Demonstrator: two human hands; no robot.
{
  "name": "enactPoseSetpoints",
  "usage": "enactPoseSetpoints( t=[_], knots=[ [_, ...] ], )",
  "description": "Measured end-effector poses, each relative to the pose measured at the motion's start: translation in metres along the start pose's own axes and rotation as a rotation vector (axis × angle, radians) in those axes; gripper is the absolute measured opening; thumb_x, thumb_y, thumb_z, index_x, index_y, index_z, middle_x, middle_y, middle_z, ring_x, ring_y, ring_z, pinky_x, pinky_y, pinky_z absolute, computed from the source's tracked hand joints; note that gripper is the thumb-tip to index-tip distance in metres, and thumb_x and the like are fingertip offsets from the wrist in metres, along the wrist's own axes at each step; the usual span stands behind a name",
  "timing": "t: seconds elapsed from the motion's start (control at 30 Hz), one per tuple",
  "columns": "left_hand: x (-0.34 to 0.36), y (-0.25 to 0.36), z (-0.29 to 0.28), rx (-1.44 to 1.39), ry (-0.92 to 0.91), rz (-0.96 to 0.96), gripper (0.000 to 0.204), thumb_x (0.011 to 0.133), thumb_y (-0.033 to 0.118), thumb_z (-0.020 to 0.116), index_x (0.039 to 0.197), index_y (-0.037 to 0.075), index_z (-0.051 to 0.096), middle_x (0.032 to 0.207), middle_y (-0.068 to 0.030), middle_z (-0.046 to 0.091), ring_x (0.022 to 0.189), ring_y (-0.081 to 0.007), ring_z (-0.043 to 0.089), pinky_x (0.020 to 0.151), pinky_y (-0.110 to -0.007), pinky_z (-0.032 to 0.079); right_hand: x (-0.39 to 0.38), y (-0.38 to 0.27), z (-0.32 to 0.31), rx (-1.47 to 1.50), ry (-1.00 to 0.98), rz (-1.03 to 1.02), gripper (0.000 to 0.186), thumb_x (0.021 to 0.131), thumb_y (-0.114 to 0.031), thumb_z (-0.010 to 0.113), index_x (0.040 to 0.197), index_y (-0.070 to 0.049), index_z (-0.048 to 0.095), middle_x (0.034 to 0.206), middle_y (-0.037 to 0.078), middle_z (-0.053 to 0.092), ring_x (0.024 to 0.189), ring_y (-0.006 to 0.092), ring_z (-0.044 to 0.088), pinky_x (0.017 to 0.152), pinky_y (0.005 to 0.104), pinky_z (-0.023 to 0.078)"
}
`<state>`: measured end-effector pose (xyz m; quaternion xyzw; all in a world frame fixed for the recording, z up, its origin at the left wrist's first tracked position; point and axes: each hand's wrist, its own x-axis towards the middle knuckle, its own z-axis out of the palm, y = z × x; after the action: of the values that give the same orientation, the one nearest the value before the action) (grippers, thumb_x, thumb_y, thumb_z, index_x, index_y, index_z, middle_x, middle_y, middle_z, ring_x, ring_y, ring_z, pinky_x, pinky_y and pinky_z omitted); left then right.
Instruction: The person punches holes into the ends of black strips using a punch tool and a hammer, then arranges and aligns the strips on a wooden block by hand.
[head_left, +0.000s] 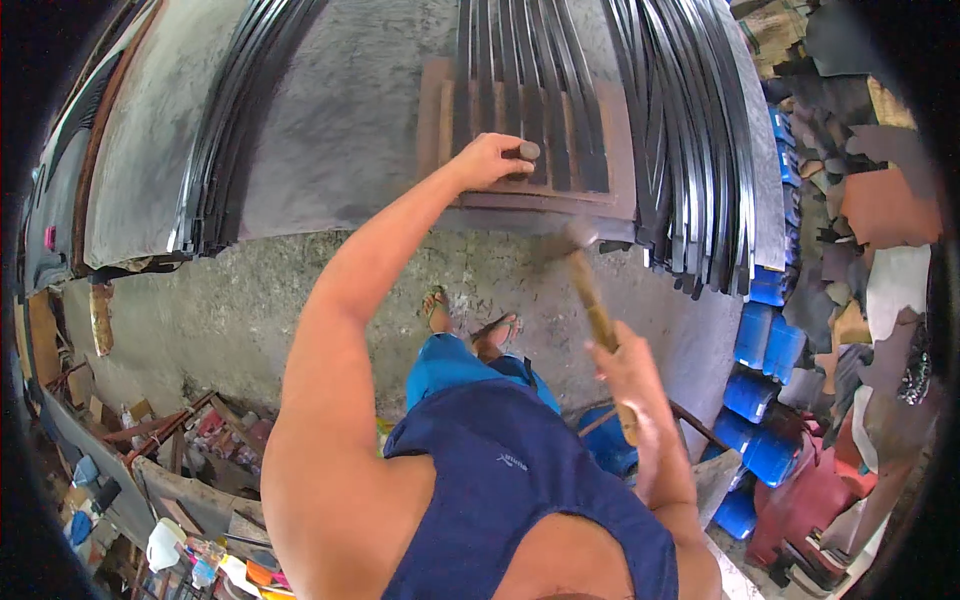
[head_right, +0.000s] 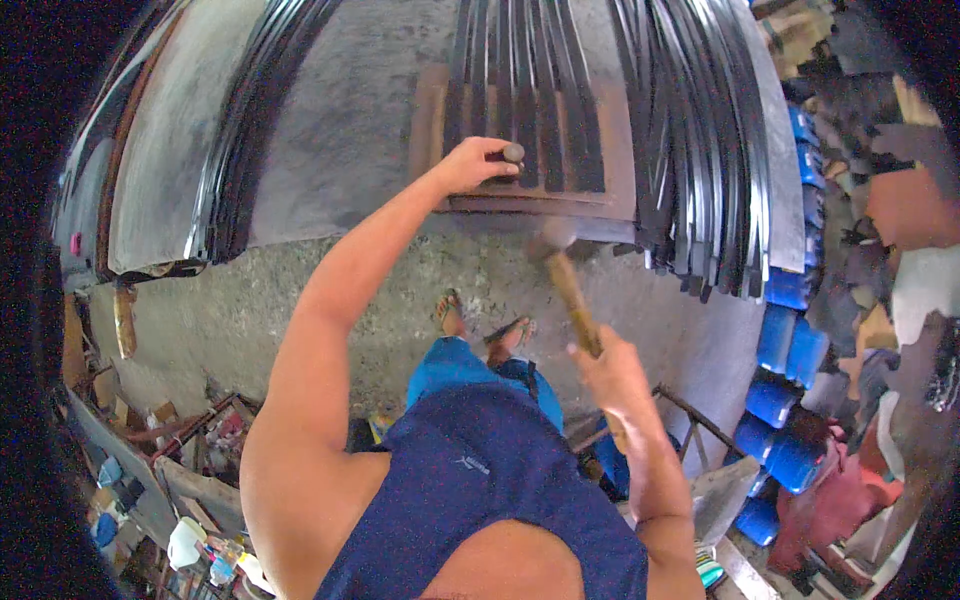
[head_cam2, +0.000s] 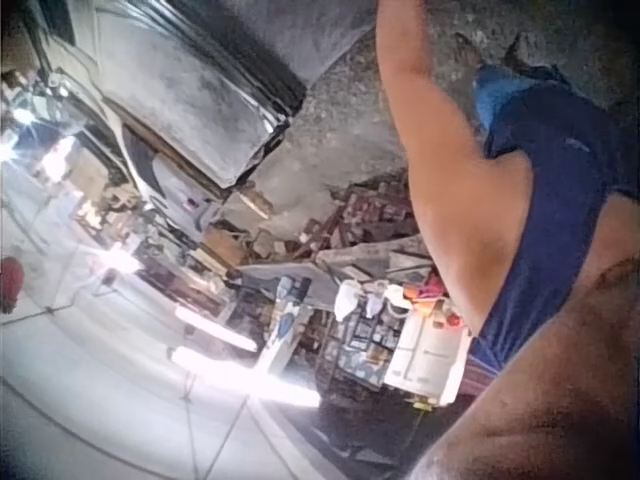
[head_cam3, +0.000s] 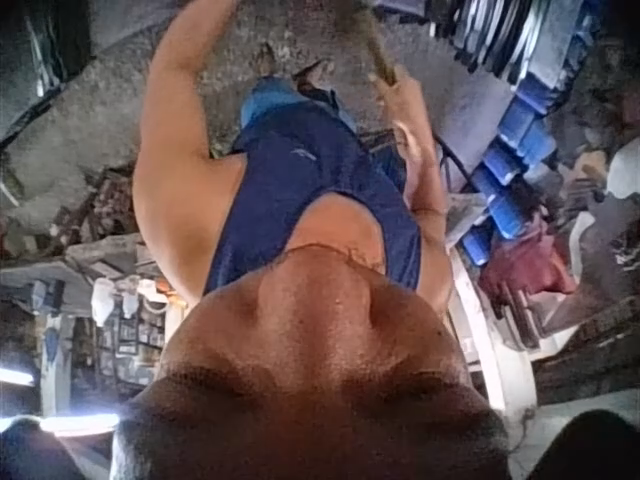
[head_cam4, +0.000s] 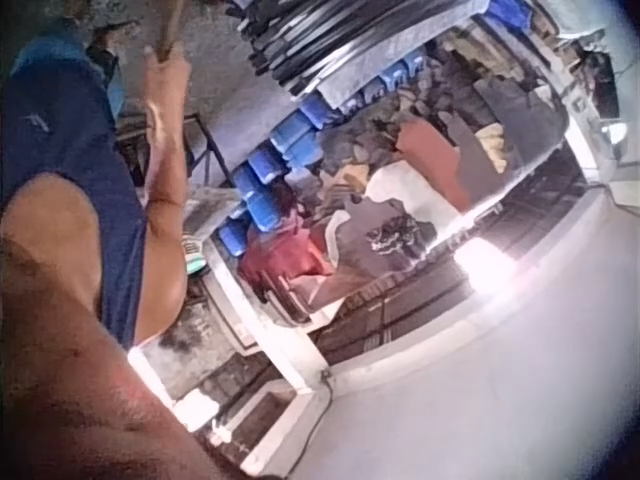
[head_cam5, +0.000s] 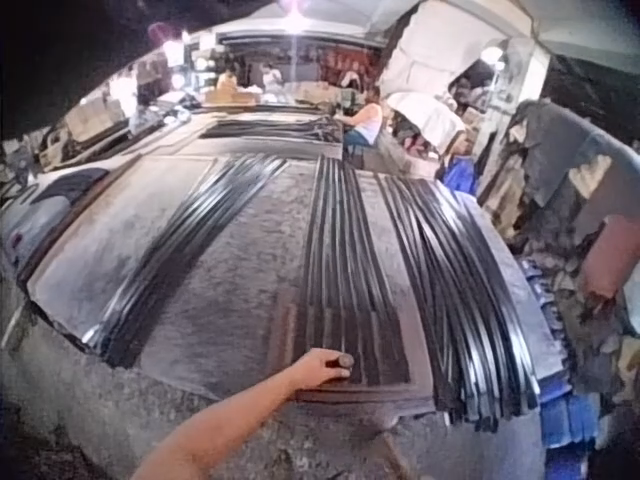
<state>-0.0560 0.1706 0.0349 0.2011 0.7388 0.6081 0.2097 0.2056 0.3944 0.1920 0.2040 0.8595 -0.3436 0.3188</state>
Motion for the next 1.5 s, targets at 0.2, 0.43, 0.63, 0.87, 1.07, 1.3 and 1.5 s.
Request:
enactPoseSetpoints(
  t=[0.2,0.43,0.63,0.87,1.07,1.3,1.5],
  knots=[
    [0.003,-0.006,-0.004,-0.008,0.002,-0.033,0.031,0.08,0.015,0.069,0.107,0.001,0.064,0.092,-0.0027,0.066,0.083,-0.0089,0.056,0.078,-0.026,0.045,-0.031,-0.058,-0.083,0.239,0.569,-0.391,0.029,0.082,-0.015,0.063,0.106,0.0,0.056,0.069,0.005,0.057,0.058,0.0127,0.055,0.054,0.0264,0.045],
    [-0.001,-0.004,0.001,0.03,-0.016,0.048,0.032,0.079,0.013,0.07,0.108,0.002,0.063,0.093,-0.0046,0.068,0.085,-0.0108,0.06,0.079,-0.028,0.047,-0.016,-0.123,-0.07,0.923,0.662,-0.947,0.014,0.088,-0.011,0.056,0.098,-0.002,0.052,0.073,0.007,0.056,0.057,0.0133,0.055,0.055,0.0247,0.046],
    [-0.02,0.021,0.014,0.182,-0.036,0.071,0.033,0.077,0.012,0.071,0.107,0.003,0.063,0.092,-0.009,0.068,0.087,-0.0125,0.062,0.078,-0.029,0.048,0.071,-0.039,0.025,-0.164,0.296,-0.211,0.033,0.085,-0.025,0.059,0.101,0.003,0.053,0.08,0.017,0.063,0.072,0.0315,0.061,0.067,0.0401,0.048],
    [0.0,0.023,0.029,0.002,0.003,0.042,0.032,0.078,0.017,0.07,0.105,0.001,0.064,0.094,-0.0073,0.068,0.087,-0.0127,0.061,0.081,-0.029,0.047,0.01,0.02,0.002,0.046,-0.084,0.008,0.031,0.083,-0.023,0.063,0.097,0.004,0.055,0.068,0.015,0.059,0.059,0.0198,0.059,0.057,0.0355,0.046],
    [0.025,0.001,0.031,-0.01,-0.009,-0.018,0.029,0.08,0.015,0.068,0.105,0.0,0.064,0.091,-0.0034,0.066,0.085,-0.0101,0.057,0.079,-0.028,0.045,-0.014,-0.017,-0.067,0.196,0.255,-0.074,0.027,0.083,-0.019,0.063,0.096,0.003,0.056,0.068,0.007,0.057,0.058,0.0133,0.054,0.054,0.03,0.045],
    [0.022,0.0,0.03,-0.108,-0.016,-0.033,0.029,0.081,0.014,0.068,0.106,0.001,0.063,0.093,-0.0028,0.066,0.086,-0.0095,0.056,0.081,-0.027,0.044,-0.046,-0.079,-0.126,0.548,0.705,-0.681,0.023,0.085,-0.013,0.058,0.101,0.001,0.053,0.074,0.006,0.056,0.059,0.0126,0.055,0.052,0.0267,0.046],
    [0.013,0.002,0.03,-0.061,0.029,0.049,0.03,0.079,0.012,0.069,0.106,0.0,0.063,0.093,-0.0031,0.066,0.086,-0.0088,0.056,0.08,-0.026,0.045,0.002,-0.104,-0.077,0.829,0.635,-0.87,0.02,0.086,-0.013,0.059,0.099,-0.002,0.05,0.071,0.005,0.055,0.057,0.0148,0.055,0.052,0.0285,0.047]
  ],
)
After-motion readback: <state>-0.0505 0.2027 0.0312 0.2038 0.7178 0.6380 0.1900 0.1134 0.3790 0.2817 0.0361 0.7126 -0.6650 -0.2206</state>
